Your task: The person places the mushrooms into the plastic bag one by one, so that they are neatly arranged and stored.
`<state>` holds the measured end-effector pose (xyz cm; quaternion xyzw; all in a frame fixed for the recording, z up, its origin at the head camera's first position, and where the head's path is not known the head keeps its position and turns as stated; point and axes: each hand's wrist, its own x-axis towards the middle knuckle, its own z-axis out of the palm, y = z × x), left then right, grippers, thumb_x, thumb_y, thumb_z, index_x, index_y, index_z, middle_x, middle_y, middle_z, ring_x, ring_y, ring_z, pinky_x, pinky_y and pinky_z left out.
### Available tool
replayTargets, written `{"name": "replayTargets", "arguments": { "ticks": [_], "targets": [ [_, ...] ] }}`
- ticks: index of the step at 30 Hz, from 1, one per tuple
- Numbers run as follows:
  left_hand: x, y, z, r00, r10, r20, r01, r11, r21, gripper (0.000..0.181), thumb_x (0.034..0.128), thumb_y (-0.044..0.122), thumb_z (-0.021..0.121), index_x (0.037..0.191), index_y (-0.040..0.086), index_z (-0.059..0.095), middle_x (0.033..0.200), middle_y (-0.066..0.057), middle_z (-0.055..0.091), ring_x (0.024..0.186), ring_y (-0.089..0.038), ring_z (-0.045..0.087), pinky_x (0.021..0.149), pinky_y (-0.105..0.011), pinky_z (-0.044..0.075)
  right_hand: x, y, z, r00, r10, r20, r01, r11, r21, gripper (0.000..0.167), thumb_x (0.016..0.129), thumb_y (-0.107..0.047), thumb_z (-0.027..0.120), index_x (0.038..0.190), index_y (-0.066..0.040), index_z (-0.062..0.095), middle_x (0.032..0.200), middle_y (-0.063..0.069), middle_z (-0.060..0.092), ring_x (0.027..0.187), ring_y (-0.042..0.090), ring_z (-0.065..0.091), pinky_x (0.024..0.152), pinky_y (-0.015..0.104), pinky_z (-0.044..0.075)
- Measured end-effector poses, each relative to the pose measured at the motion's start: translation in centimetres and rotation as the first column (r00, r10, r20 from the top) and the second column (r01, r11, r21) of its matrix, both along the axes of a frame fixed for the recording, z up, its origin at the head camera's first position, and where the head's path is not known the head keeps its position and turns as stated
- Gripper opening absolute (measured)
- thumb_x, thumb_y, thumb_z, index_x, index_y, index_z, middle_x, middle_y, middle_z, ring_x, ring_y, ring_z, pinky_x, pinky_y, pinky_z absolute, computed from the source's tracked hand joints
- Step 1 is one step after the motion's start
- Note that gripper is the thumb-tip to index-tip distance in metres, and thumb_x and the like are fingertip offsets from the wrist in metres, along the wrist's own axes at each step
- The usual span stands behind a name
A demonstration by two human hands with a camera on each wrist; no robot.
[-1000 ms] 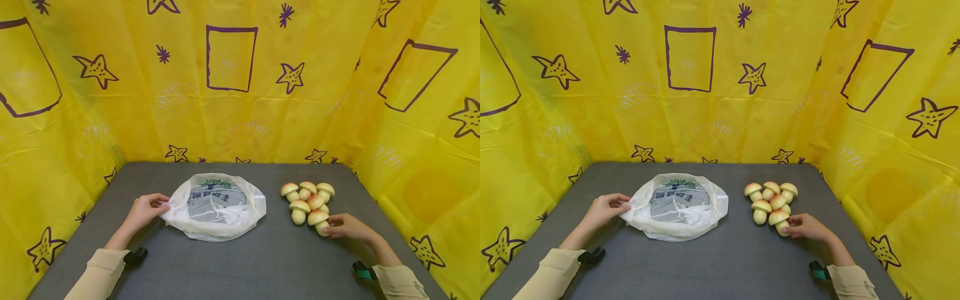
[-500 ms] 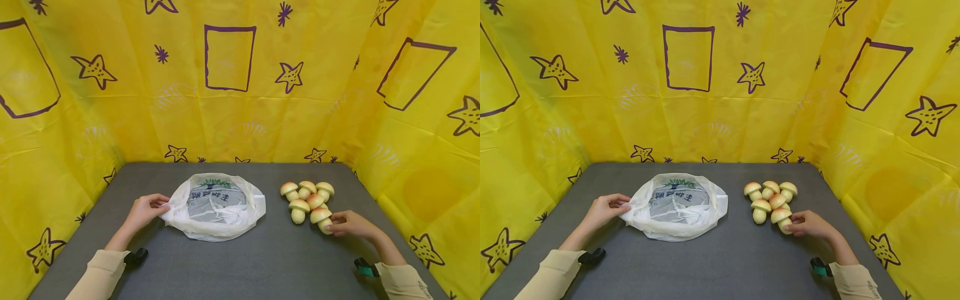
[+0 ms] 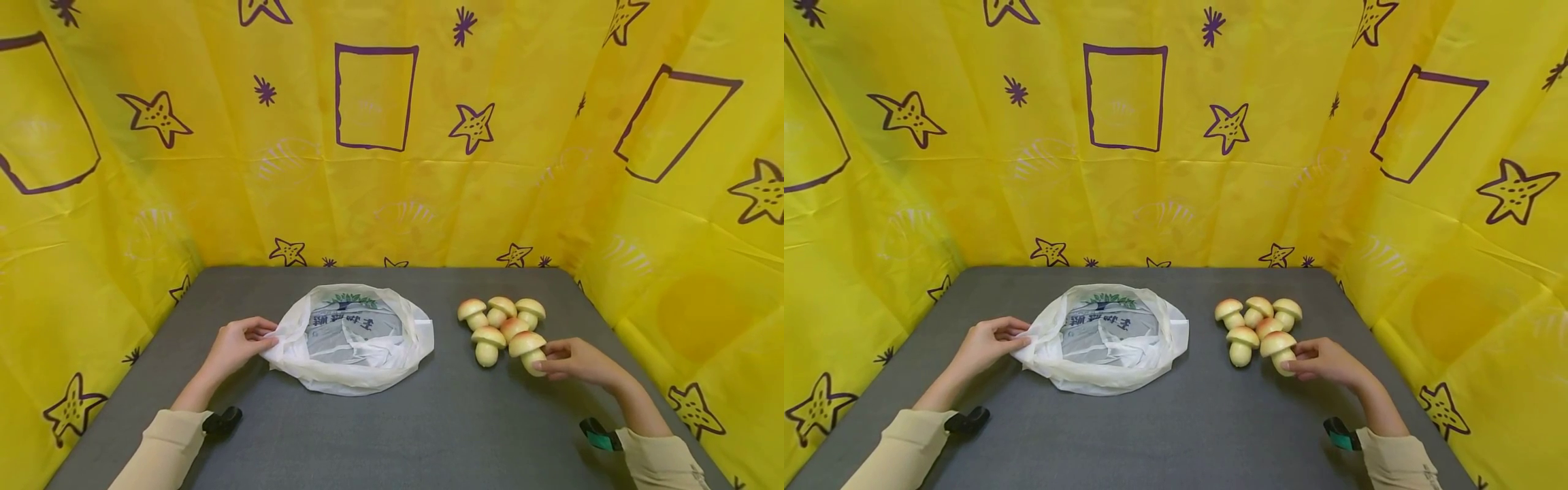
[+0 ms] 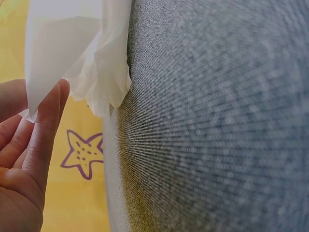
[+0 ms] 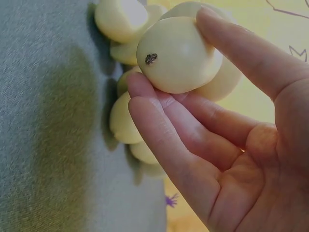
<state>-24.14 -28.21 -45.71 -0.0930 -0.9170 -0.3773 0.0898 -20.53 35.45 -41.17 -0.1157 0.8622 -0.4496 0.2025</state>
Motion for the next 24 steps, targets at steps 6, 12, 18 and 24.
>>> {"name": "replayTargets", "arguments": {
  "ticks": [6,12,18,24],
  "targets": [
    [0.1,0.0,0.1,1.0,-0.001,0.0,0.001,1.0,0.001,0.026,0.0798,0.028,0.077,0.099,0.011,0.071,0.093,-0.007,0.071,0.077,-0.011,0.063,0.067,-0.018,0.051,0.1,-0.7,0.6,1.0,-0.013,-0.026,0.013,1.0,0.02,0.047,0.089,-0.022,0.065,0.119,0.013,0.053,0.108,0.02,0.064,0.092,0.032,0.068,0.077,0.033,0.056],
    [0.3,0.0,0.1,1.0,0.01,0.003,-0.01,1.0,0.003,0.026,0.079,0.026,0.078,0.098,0.01,0.071,0.092,-0.007,0.071,0.077,-0.013,0.063,0.066,-0.019,0.051,-0.1,-1.9,1.0,0.999,-0.015,-0.029,0.016,0.999,0.033,0.06,0.089,-0.025,0.065,0.128,0.016,0.046,0.119,0.028,0.059,0.094,0.031,0.068,0.079,0.033,0.055],
    [0.2,-0.1,0.0,1.0,0.013,0.007,-0.013,1.0,0.0,0.025,0.0792,0.026,0.077,0.098,0.011,0.071,0.092,-0.006,0.071,0.077,-0.014,0.063,0.065,-0.019,0.051,-0.6,-3.0,1.3,0.999,-0.03,-0.028,0.031,0.999,0.032,0.058,0.089,-0.028,0.066,0.125,0.014,0.049,0.111,0.022,0.065,0.094,0.033,0.068,0.08,0.035,0.055],
    [0.3,0.0,0.0,1.0,0.01,0.008,-0.01,1.0,0.007,0.025,0.0792,0.026,0.077,0.099,0.011,0.071,0.092,-0.007,0.071,0.076,-0.011,0.062,0.065,-0.019,0.051,-1.1,-4.1,1.5,0.998,-0.038,-0.051,0.039,0.999,0.025,0.045,0.088,-0.03,0.066,0.113,0.008,0.059,0.101,0.014,0.069,0.094,0.033,0.068,0.081,0.039,0.055]
  ]
}}
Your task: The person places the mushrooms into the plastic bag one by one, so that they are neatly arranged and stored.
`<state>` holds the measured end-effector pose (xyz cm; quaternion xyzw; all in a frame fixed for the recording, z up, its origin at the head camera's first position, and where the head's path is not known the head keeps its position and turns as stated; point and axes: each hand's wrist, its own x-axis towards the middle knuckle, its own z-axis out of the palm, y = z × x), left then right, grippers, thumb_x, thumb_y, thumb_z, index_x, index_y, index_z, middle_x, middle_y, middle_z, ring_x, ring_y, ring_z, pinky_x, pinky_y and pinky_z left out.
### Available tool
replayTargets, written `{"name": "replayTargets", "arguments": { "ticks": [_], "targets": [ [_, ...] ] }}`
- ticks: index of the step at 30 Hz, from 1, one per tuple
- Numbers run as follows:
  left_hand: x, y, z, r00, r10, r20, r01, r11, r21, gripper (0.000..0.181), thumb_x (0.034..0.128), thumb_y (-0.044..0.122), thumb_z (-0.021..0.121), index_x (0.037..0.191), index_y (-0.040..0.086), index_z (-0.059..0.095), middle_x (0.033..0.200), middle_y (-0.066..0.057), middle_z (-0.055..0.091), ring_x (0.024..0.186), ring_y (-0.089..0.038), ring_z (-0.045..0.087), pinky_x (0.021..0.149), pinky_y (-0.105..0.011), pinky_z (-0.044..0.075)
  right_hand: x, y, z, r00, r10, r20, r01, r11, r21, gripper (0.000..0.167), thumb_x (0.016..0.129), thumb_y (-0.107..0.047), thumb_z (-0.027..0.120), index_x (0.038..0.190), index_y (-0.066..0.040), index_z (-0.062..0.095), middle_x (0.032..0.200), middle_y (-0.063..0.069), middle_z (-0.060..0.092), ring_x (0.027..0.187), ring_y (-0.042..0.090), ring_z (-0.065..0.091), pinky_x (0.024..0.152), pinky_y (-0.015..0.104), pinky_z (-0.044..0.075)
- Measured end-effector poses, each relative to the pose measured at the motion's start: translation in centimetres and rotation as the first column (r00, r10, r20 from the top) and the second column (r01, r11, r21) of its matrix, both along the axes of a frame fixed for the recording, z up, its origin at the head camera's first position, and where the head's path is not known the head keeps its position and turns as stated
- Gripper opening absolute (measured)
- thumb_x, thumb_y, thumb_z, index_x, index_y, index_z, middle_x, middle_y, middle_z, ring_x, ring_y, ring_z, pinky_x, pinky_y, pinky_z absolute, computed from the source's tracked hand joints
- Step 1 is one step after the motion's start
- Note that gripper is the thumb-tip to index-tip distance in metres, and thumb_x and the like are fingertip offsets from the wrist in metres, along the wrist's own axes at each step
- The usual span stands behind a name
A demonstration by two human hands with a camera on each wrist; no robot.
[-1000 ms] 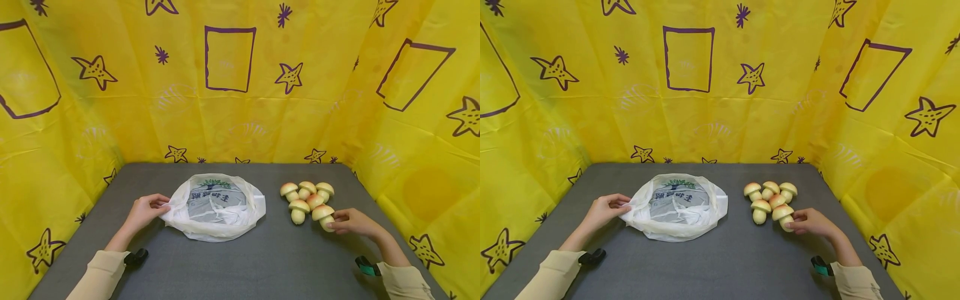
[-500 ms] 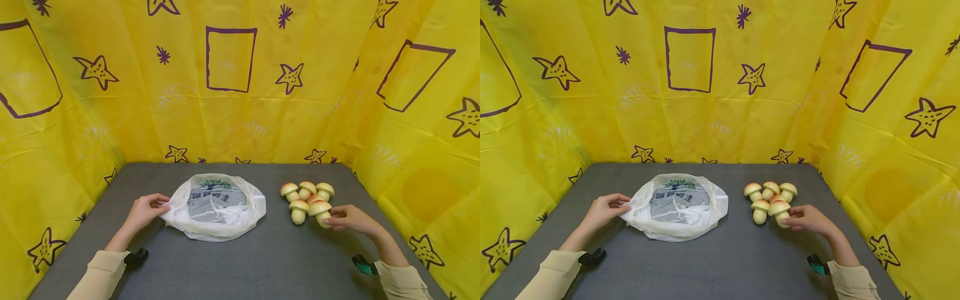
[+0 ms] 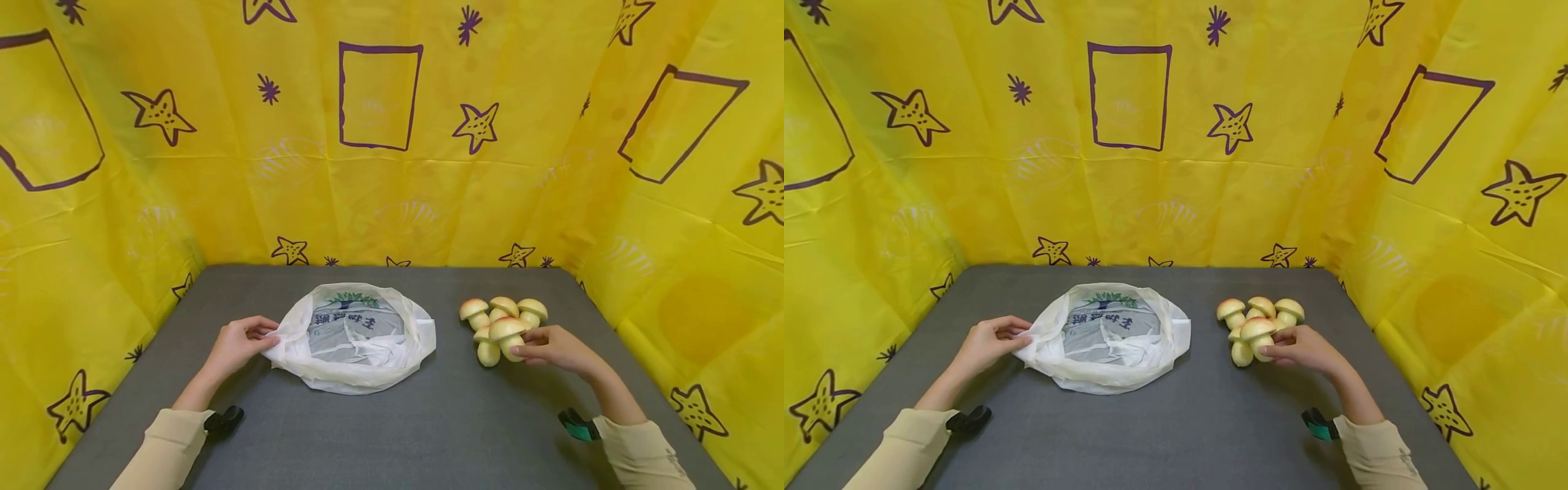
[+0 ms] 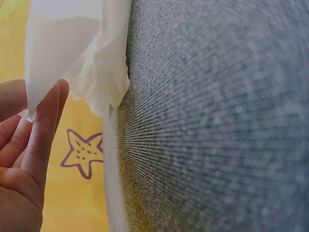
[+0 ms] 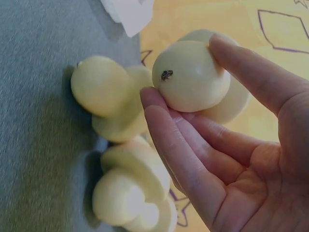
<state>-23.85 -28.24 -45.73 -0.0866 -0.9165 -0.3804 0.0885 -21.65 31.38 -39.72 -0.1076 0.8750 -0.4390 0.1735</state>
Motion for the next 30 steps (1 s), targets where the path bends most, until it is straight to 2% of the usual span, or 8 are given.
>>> {"name": "replayTargets", "arguments": {
  "ticks": [5,7,14,17,22,30],
  "targets": [
    [0.0,0.0,-0.1,1.0,0.002,-0.004,-0.002,1.0,0.004,0.026,0.0784,0.026,0.078,0.098,0.011,0.071,0.09,-0.007,0.071,0.075,-0.011,0.061,0.065,-0.019,0.051,-0.6,-1.0,0.1,1.0,0.003,-0.003,-0.003,1.0,-0.02,0.041,0.088,-0.029,0.067,0.108,0.005,0.061,0.098,0.012,0.068,0.094,0.032,0.067,0.079,0.035,0.055],
    [-0.1,0.0,-0.2,1.0,0.005,-0.004,-0.005,1.0,0.001,0.025,0.0786,0.026,0.078,0.098,0.011,0.071,0.09,-0.006,0.071,0.075,-0.012,0.061,0.065,-0.019,0.051,-0.8,-1.5,0.2,1.0,0.015,-0.006,-0.015,0.999,-0.039,0.039,0.088,-0.028,0.067,0.107,0.006,0.061,0.097,0.011,0.067,0.094,0.032,0.067,0.079,0.037,0.056],
    [-0.1,0.1,-0.1,1.0,0.002,-0.004,-0.002,1.0,-0.001,0.025,0.0791,0.025,0.078,0.098,0.011,0.071,0.09,-0.006,0.07,0.076,-0.014,0.061,0.065,-0.019,0.051,-1.5,-3.0,0.6,1.0,0.013,-0.022,-0.014,0.999,-0.04,0.032,0.086,-0.027,0.07,0.089,0.003,0.06,0.08,0.003,0.059,0.083,0.025,0.068,0.072,0.035,0.056],
    [0.0,0.1,-0.1,1.0,0.0,-0.002,0.0,1.0,0.0,0.025,0.079,0.024,0.078,0.098,0.01,0.071,0.09,-0.006,0.07,0.075,-0.013,0.061,0.065,-0.019,0.051,-1.8,-3.8,0.8,1.0,-0.009,-0.01,0.008,0.999,-0.047,0.034,0.085,-0.028,0.072,0.092,0.003,0.061,0.08,0.003,0.061,0.082,0.024,0.069,0.072,0.036,0.056],
    [0.0,0.1,-0.1,1.0,0.001,-0.007,-0.001,1.0,-0.002,0.024,0.0789,0.023,0.078,0.098,0.011,0.071,0.089,-0.006,0.07,0.075,-0.013,0.061,0.065,-0.019,0.051,-2.4,-5.1,1.0,1.0,0.001,-0.011,-0.001,0.999,-0.051,0.04,0.085,-0.031,0.071,0.101,0.005,0.063,0.09,0.008,0.066,0.087,0.028,0.07,0.076,0.039,0.056],
    [-0.2,0.0,-0.4,1.0,-0.004,-0.015,0.004,1.0,0.004,0.024,0.0788,0.024,0.078,0.098,0.011,0.071,0.089,-0.005,0.071,0.075,-0.011,0.062,0.065,-0.019,0.051,-3.3,-7.0,0.7,1.0,0.001,-0.03,-0.003,0.999,-0.054,0.039,0.083,-0.032,0.073,0.095,0.004,0.065,0.082,0.006,0.066,0.085,0.031,0.07,0.074,0.04,0.056]
  ]
}}
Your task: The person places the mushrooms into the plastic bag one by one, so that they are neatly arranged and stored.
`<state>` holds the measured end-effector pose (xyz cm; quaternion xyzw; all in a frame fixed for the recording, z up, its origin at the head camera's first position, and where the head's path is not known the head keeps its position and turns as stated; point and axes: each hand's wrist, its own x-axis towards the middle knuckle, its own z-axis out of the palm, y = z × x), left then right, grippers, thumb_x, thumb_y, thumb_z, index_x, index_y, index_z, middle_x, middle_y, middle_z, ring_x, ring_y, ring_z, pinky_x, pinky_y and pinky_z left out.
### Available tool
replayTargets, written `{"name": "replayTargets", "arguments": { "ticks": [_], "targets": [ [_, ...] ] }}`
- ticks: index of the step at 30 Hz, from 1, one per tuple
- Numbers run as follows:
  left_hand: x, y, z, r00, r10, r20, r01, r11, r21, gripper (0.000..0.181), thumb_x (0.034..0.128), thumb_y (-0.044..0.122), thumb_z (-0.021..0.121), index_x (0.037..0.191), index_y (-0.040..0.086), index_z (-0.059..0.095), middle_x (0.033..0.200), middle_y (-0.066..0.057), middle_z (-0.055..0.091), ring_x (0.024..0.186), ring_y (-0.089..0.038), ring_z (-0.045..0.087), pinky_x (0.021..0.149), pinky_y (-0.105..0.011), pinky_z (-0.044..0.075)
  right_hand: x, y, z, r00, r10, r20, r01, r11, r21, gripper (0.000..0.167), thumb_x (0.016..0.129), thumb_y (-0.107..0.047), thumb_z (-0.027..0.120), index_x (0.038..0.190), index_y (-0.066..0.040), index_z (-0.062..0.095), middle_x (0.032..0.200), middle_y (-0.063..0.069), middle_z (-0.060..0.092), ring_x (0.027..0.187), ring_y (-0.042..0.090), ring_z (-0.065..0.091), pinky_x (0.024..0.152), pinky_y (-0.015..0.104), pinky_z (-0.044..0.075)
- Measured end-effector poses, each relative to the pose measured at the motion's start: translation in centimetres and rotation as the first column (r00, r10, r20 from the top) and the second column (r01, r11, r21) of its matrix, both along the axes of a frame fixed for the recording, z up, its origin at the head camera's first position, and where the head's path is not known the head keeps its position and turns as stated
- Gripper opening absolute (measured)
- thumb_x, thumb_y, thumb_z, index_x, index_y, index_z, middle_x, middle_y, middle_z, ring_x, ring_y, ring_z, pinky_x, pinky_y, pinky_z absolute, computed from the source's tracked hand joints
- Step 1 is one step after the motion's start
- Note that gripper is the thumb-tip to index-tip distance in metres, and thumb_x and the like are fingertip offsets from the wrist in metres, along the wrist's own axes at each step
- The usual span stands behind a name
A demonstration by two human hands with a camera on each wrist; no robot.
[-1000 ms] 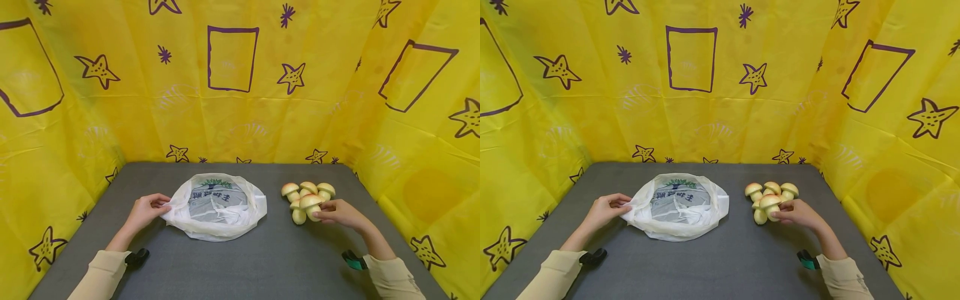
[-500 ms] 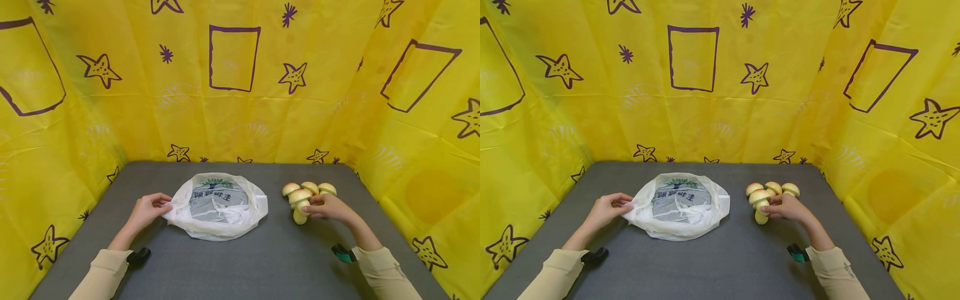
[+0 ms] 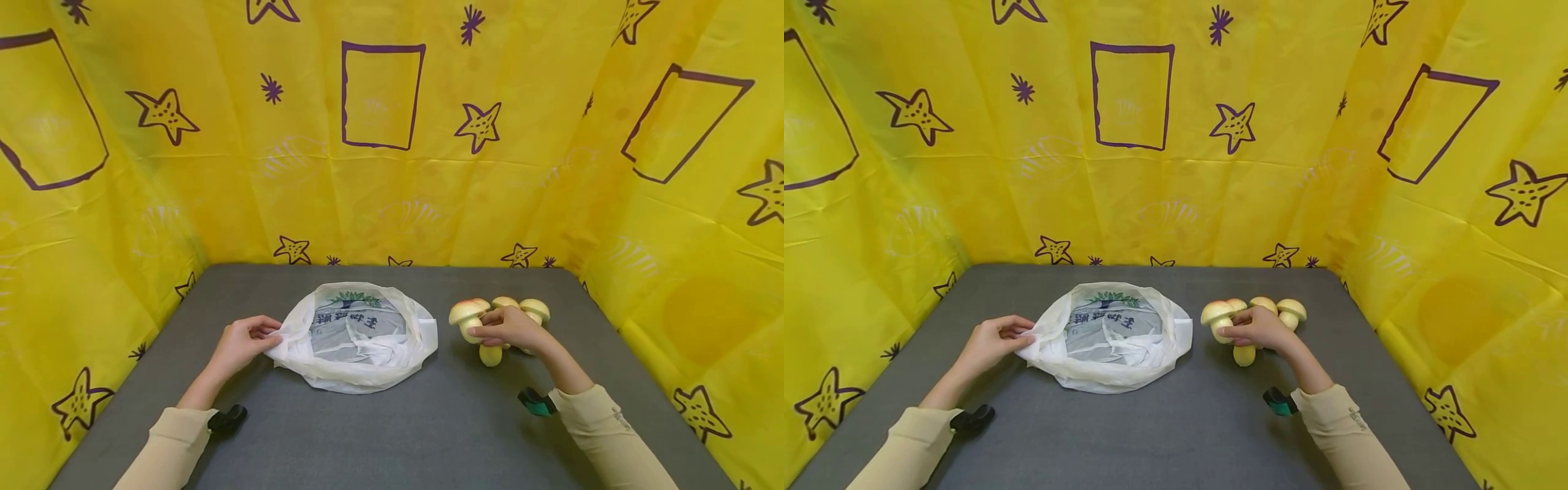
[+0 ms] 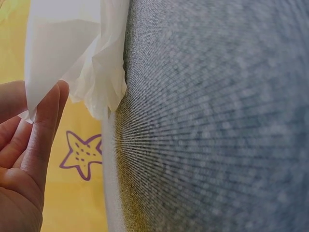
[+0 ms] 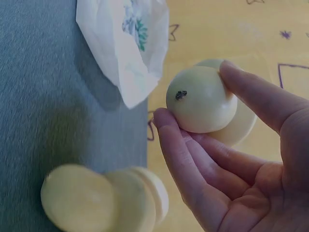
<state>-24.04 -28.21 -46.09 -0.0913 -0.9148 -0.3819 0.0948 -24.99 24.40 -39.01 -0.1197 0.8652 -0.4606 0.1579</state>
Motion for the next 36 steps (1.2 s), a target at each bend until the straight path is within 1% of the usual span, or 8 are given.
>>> {"name": "replayTargets", "arguments": {
  "ticks": [3,9,13,19,23,26,30,36],
  "targets": [
    [0.0,0.0,-0.1,1.0,0.001,-0.003,-0.001,1.0,0.0,0.024,0.0787,0.024,0.078,0.097,0.011,0.071,0.089,-0.005,0.071,0.075,-0.011,0.062,0.065,-0.019,0.051,-0.3,-0.9,-0.1,1.0,0.001,0.0,-0.001,1.0,-0.004,0.037,0.081,-0.033,0.074,0.088,0.002,0.065,0.078,0.005,0.064,0.085,0.033,0.07,0.075,0.041,0.056],
    [0.1,0.2,0.0,1.0,0.002,0.007,-0.002,1.0,0.006,0.024,0.0792,0.025,0.077,0.098,0.011,0.071,0.091,-0.006,0.071,0.076,-0.013,0.062,0.066,-0.019,0.051,-0.7,-2.4,-0.2,0.999,0.004,-0.043,-0.002,0.998,0.064,0.035,0.08,-0.037,0.075,0.079,-0.004,0.064,0.074,0.005,0.067,0.082,0.032,0.07,0.074,0.042,0.056],
    [0.2,0.4,0.2,1.0,0.005,0.019,-0.006,1.0,0.014,0.024,0.0795,0.024,0.077,0.098,0.01,0.071,0.092,-0.007,0.071,0.078,-0.015,0.063,0.066,-0.019,0.051,-1.0,-3.2,-0.2,1.0,0.0,-0.031,0.002,0.999,0.047,0.034,0.079,-0.036,0.076,0.083,-0.003,0.067,0.082,0.004,0.066,0.083,0.031,0.07,0.075,0.042,0.056],
    [0.2,0.4,0.3,1.0,0.01,0.023,-0.01,1.0,0.012,0.025,0.0795,0.025,0.077,0.098,0.011,0.071,0.092,-0.007,0.071,0.078,-0.016,0.063,0.067,-0.019,0.051,-1.5,-4.6,-0.2,0.999,0.037,-0.017,-0.037,0.999,0.02,0.036,0.081,-0.036,0.074,0.09,-0.001,0.07,0.089,0.008,0.07,0.082,0.024,0.07,0.076,0.042,0.056],
    [0.2,0.3,0.3,1.0,0.005,0.021,-0.005,1.0,0.016,0.024,0.0795,0.025,0.077,0.098,0.011,0.071,0.092,-0.006,0.071,0.078,-0.015,0.063,0.067,-0.019,0.051,-1.7,-5.7,0.0,1.0,-0.005,-0.013,0.006,0.998,0.061,0.038,0.078,-0.04,0.075,0.091,-0.005,0.072,0.087,0.008,0.072,0.077,0.016,0.07,0.075,0.038,0.056],
    [0.2,0.3,0.2,1.0,-0.002,0.017,0.002,1.0,0.02,0.024,0.0796,0.025,0.077,0.098,0.011,0.071,0.092,-0.006,0.071,0.078,-0.014,0.063,0.067,-0.019,0.051,-1.9,-6.4,0.0,1.0,-0.027,-0.002,0.027,0.998,0.062,0.038,0.078,-0.039,0.076,0.092,-0.003,0.072,0.087,0.007,0.072,0.08,0.02,0.071,0.075,0.037,0.057],
    [0.2,0.2,0.1,1.0,-0.003,0.019,0.002,1.0,0.021,0.024,0.0798,0.025,0.077,0.098,0.011,0.071,0.092,-0.006,0.071,0.078,-0.015,0.062,0.066,-0.019,0.051,-2.3,-7.3,-0.1,0.999,-0.019,0.026,0.019,1.0,0.025,0.037,0.08,-0.035,0.075,0.093,0.0,0.071,0.086,0.008,0.072,0.087,0.028,0.07,0.079,0.041,0.056],
    [0.3,0.3,0.3,1.0,0.0,0.031,0.0,1.0,0.025,0.024,0.0804,0.025,0.076,0.099,0.011,0.071,0.092,-0.006,0.07,0.078,-0.016,0.061,0.066,-0.019,0.051,-2.9,-8.7,0.0,0.998,-0.023,0.052,0.023,1.0,0.009,0.043,0.081,-0.035,0.075,0.099,0.003,0.069,0.09,0.012,0.072,0.085,0.029,0.071,0.08,0.042,0.055]
  ]
}}
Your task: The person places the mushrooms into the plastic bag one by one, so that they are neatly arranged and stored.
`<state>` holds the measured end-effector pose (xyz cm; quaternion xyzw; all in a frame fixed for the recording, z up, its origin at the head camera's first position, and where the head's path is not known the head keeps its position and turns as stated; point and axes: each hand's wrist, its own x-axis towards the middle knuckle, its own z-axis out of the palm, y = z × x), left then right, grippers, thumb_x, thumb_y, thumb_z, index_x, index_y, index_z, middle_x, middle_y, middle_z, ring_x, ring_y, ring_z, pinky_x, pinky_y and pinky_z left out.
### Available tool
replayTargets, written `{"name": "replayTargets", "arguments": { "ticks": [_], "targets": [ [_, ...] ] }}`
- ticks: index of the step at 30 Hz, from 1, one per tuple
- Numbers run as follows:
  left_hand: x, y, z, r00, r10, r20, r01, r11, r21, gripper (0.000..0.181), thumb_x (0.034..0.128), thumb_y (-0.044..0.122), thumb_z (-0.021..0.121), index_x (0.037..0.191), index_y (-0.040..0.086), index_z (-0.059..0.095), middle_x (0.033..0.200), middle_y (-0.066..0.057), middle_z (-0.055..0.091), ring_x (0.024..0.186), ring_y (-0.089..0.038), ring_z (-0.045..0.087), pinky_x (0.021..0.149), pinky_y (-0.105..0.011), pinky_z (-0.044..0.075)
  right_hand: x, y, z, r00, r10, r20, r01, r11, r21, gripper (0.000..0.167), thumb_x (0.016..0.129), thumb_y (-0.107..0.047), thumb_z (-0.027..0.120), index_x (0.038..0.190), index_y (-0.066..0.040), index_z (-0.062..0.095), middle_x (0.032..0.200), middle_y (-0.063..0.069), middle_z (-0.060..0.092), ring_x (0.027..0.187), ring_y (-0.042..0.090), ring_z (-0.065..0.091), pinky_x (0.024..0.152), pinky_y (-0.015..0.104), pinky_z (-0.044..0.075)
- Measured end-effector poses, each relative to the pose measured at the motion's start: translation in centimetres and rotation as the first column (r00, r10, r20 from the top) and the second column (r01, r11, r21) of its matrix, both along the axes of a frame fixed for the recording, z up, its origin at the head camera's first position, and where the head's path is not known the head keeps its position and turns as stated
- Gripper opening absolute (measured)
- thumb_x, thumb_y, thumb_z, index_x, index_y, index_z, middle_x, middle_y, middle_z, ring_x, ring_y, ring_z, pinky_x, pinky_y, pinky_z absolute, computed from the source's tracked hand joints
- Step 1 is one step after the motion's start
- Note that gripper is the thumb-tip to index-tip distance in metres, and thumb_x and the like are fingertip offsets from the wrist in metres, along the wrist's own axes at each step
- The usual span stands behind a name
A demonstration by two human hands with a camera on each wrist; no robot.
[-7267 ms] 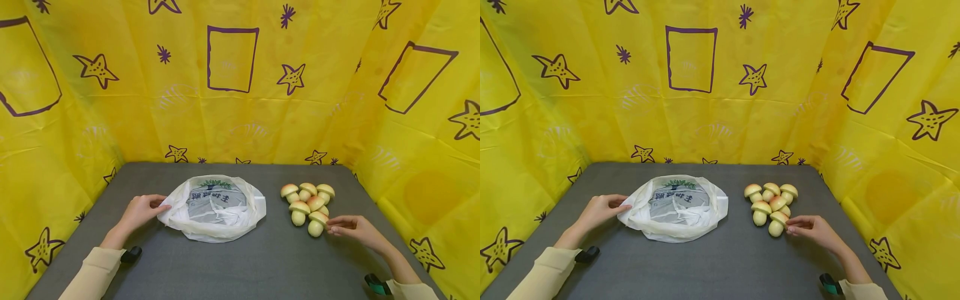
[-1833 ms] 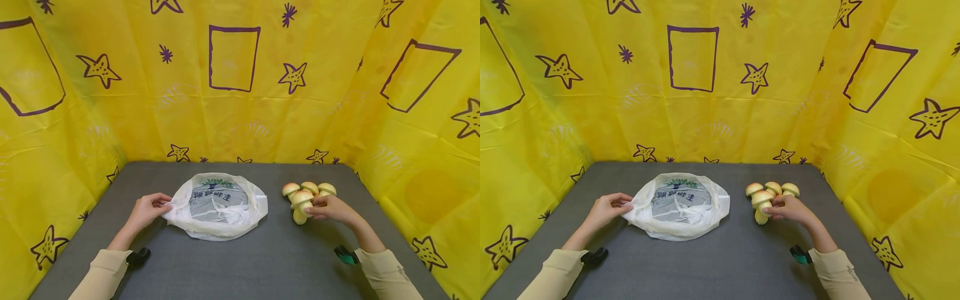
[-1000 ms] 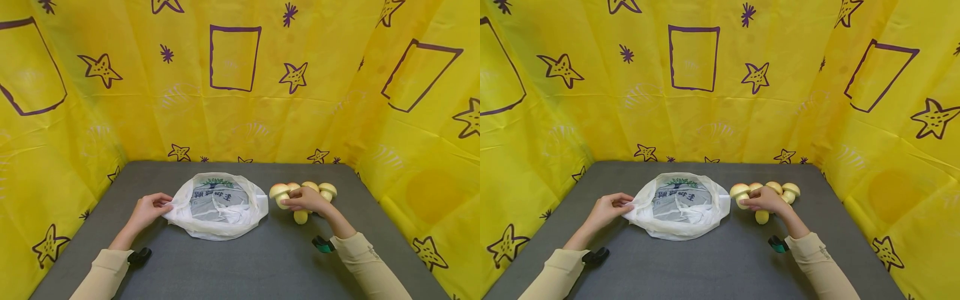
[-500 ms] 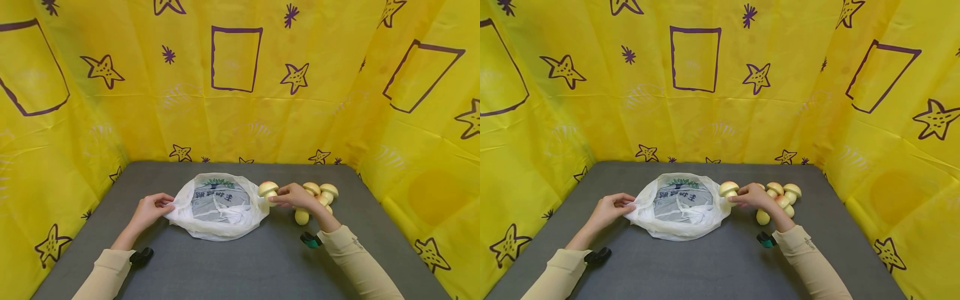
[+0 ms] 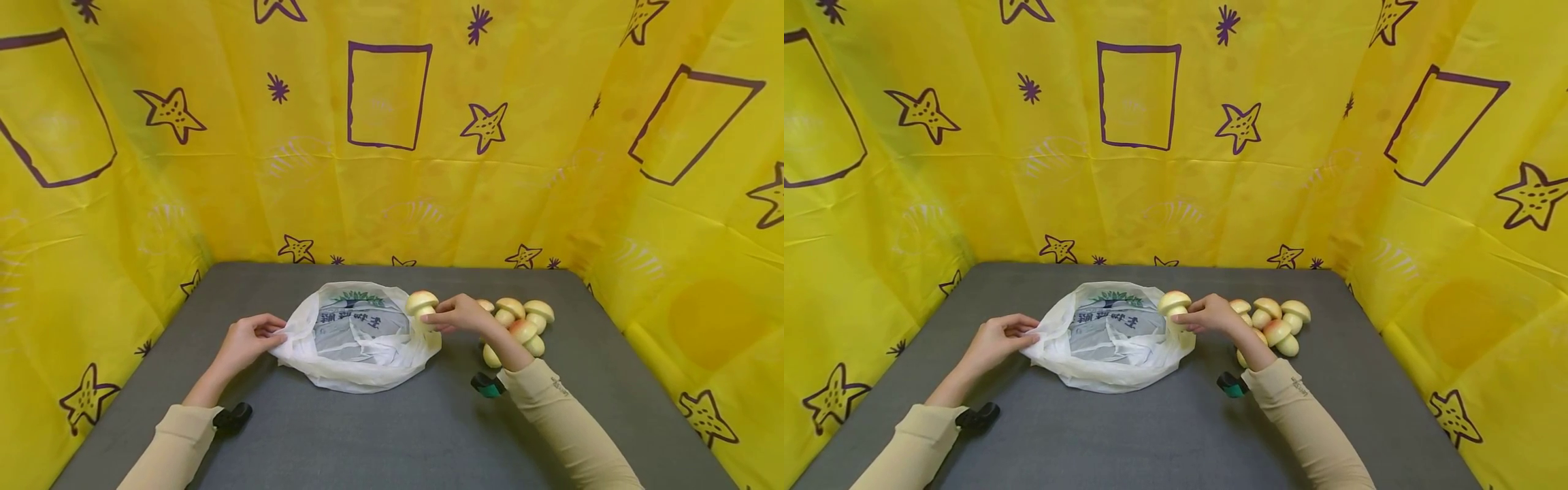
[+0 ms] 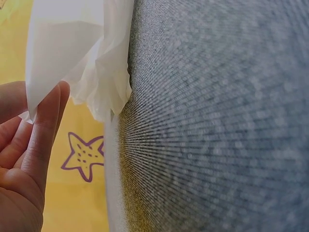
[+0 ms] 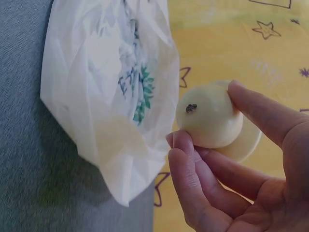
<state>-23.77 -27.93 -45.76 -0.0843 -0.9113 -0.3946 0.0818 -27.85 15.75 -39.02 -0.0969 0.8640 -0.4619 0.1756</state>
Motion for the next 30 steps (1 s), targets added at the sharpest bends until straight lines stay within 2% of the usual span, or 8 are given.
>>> {"name": "replayTargets", "arguments": {
  "ticks": [4,15,22,30],
  "targets": [
    [0.0,0.1,0.1,1.0,-0.002,-0.001,0.002,1.0,0.008,0.023,0.0802,0.024,0.077,0.099,0.011,0.071,0.092,-0.006,0.07,0.078,-0.015,0.061,0.066,-0.019,0.051,-0.3,-0.9,0.2,1.0,-0.018,0.021,0.018,1.0,0.012,0.047,0.08,-0.036,0.075,0.104,0.004,0.068,0.093,0.015,0.071,0.084,0.029,0.071,0.08,0.043,0.055],
    [0.0,0.1,-0.1,1.0,-0.007,-0.008,0.007,1.0,0.004,0.023,0.0806,0.024,0.076,0.099,0.011,0.071,0.093,-0.006,0.07,0.079,-0.015,0.062,0.067,-0.019,0.051,-1.2,-3.3,0.1,0.998,-0.05,0.043,0.048,0.998,0.03,0.048,0.08,-0.036,0.075,0.104,0.004,0.069,0.087,0.015,0.072,0.084,0.03,0.071,0.079,0.041,0.055],
    [0.0,0.0,0.0,1.0,-0.007,-0.014,0.007,1.0,0.0,0.023,0.0804,0.024,0.076,0.098,0.011,0.071,0.093,-0.006,0.071,0.079,-0.015,0.062,0.068,-0.019,0.051,-1.6,-5.2,0.1,0.996,-0.053,0.065,0.051,0.998,0.024,0.046,0.079,-0.038,0.075,0.1,0.002,0.071,0.081,0.011,0.072,0.086,0.032,0.07,0.078,0.04,0.056],
    [0.0,-0.1,0.0,1.0,-0.004,-0.02,0.004,1.0,-0.003,0.023,0.0804,0.025,0.076,0.098,0.012,0.071,0.093,-0.006,0.07,0.078,-0.014,0.061,0.067,-0.019,0.051,-2.2,-7.5,-0.1,0.993,-0.062,0.098,0.063,0.998,-0.006,0.043,0.077,-0.039,0.078,0.092,0.0,0.072,0.075,0.009,0.071,0.089,0.034,0.069,0.083,0.044,0.054]
  ]
}}
